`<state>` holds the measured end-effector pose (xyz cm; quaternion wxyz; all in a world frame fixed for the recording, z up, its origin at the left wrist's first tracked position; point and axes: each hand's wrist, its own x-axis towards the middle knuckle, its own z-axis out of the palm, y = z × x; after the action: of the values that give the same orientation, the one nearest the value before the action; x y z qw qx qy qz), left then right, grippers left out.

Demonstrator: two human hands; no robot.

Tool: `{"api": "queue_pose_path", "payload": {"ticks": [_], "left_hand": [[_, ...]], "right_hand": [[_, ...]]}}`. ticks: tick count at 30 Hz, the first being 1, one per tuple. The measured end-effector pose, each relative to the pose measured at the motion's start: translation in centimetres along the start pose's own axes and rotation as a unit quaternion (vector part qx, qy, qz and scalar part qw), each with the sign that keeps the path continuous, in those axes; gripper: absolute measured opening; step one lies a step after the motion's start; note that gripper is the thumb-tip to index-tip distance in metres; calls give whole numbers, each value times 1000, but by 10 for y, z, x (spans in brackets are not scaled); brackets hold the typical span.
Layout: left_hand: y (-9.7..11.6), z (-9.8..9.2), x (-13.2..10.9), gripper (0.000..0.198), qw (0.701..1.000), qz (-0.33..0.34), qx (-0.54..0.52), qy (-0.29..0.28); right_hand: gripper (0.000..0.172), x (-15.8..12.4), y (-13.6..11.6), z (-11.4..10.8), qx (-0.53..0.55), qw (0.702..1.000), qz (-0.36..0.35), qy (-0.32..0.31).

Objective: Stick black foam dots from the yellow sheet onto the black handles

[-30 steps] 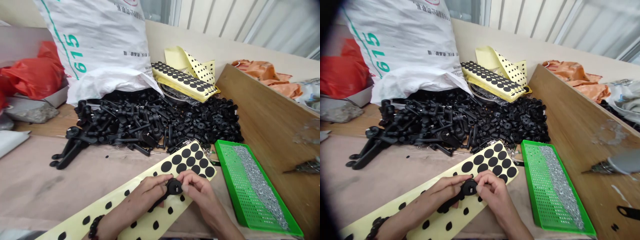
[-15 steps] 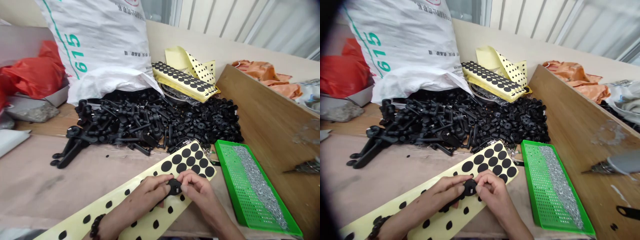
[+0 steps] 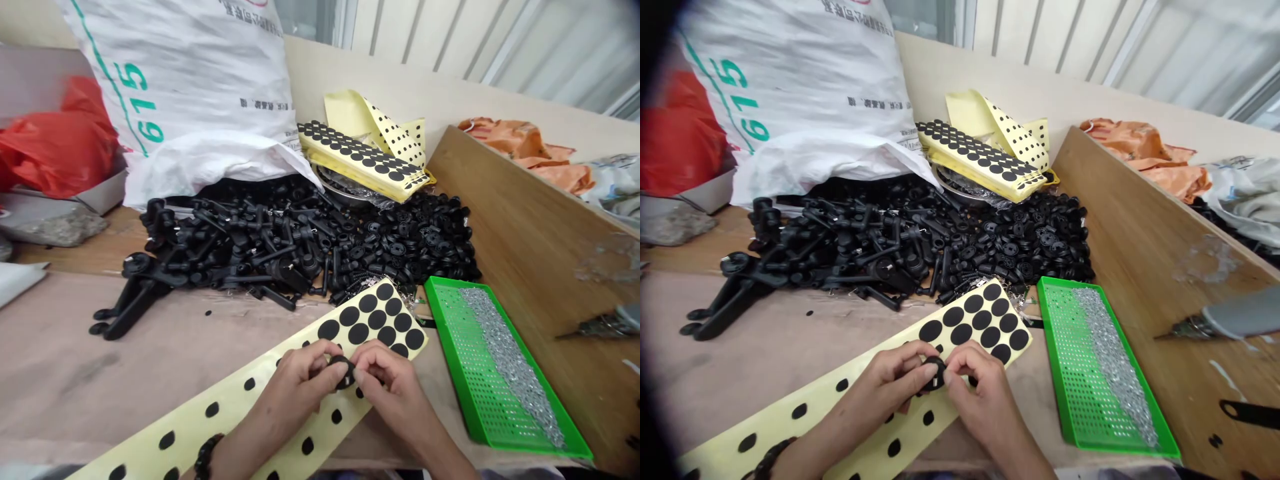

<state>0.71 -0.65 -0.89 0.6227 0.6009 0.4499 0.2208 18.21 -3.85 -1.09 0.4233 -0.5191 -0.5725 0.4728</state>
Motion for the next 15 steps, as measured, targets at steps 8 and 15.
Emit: {"api": "queue_pose_path", "payload": {"ticks": [8, 15], "left_hand": [[2, 1, -5, 23, 1000, 11, -2, 26], [0, 6, -4, 27, 999, -1, -44, 32]], "right_hand": [[21, -13, 11, -6, 253, 959, 127, 6], [30, -10, 9, 2, 195, 976, 80, 53]]}}
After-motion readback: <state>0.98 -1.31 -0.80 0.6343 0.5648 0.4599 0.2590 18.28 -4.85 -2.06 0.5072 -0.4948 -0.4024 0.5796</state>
